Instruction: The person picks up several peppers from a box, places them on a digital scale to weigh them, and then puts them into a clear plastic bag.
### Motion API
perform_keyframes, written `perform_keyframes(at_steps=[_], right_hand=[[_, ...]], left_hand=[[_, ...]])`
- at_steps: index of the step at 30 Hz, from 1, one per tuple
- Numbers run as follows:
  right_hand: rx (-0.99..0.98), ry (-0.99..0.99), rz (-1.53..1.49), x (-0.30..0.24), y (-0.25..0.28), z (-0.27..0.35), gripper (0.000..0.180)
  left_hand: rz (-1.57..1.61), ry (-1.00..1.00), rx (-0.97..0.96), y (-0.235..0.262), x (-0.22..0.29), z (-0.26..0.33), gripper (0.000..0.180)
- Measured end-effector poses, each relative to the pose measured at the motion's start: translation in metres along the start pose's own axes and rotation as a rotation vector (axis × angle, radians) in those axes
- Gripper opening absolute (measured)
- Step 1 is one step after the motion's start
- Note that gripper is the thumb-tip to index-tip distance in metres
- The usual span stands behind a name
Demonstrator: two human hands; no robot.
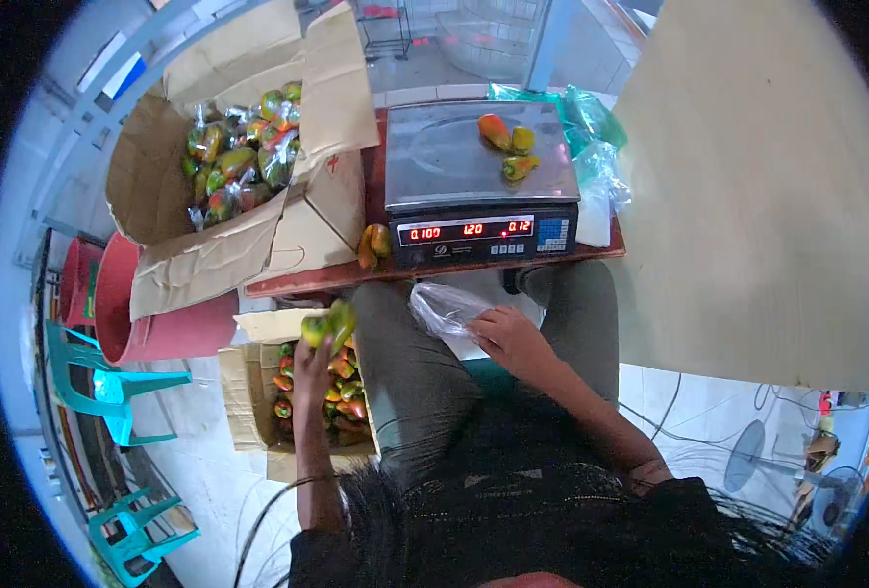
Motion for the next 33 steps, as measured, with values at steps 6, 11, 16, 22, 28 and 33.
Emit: perform_keyframes(at_steps=[6, 11, 16, 22, 28, 33], right_hand=[[0.031, -0.048, -0.004, 0.012, 0.008, 0.012, 0.021], [0.118, -0.063, -0.085, 0.024, 0.011, 0.018, 0.021], [0.176, -0.079, -0.124, 0.032, 0.016, 0.021, 0.019], [0.155, -0.118, -0.164, 0.034, 0.013, 0.020, 0.019], [0.221, -0.100, -0.136, 0.040, 0.013, 0.021, 0.020], [0.263, -0.049, -0.108, 0.031, 0.014, 0.019, 0.020]], left_hand=[[-0.066, -0.411, -0.138, -0.126, 0.112, -0.086, 0.032], [-0.332, -0.743, -0.191, -0.208, 0.156, -0.139, 0.029], [-0.486, -0.806, 0.045, -0.246, 0.163, -0.146, 0.033], [-0.539, -0.886, 0.312, -0.260, 0.147, -0.155, 0.030], [-0.745, -0.794, 0.417, -0.269, 0.145, -0.144, 0.031], [-0.591, -0.754, 0.321, -0.244, 0.131, -0.170, 0.029]])
Point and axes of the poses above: each hand's wrist, its own z-axis away from the middle knuckle, its own y-axis out of the back of the hand, x = y × z, the point moved 5 cm from there along -z, towards the middle knuckle, and after that the axes turned 6 degrees about y, right-handed, at the moved point
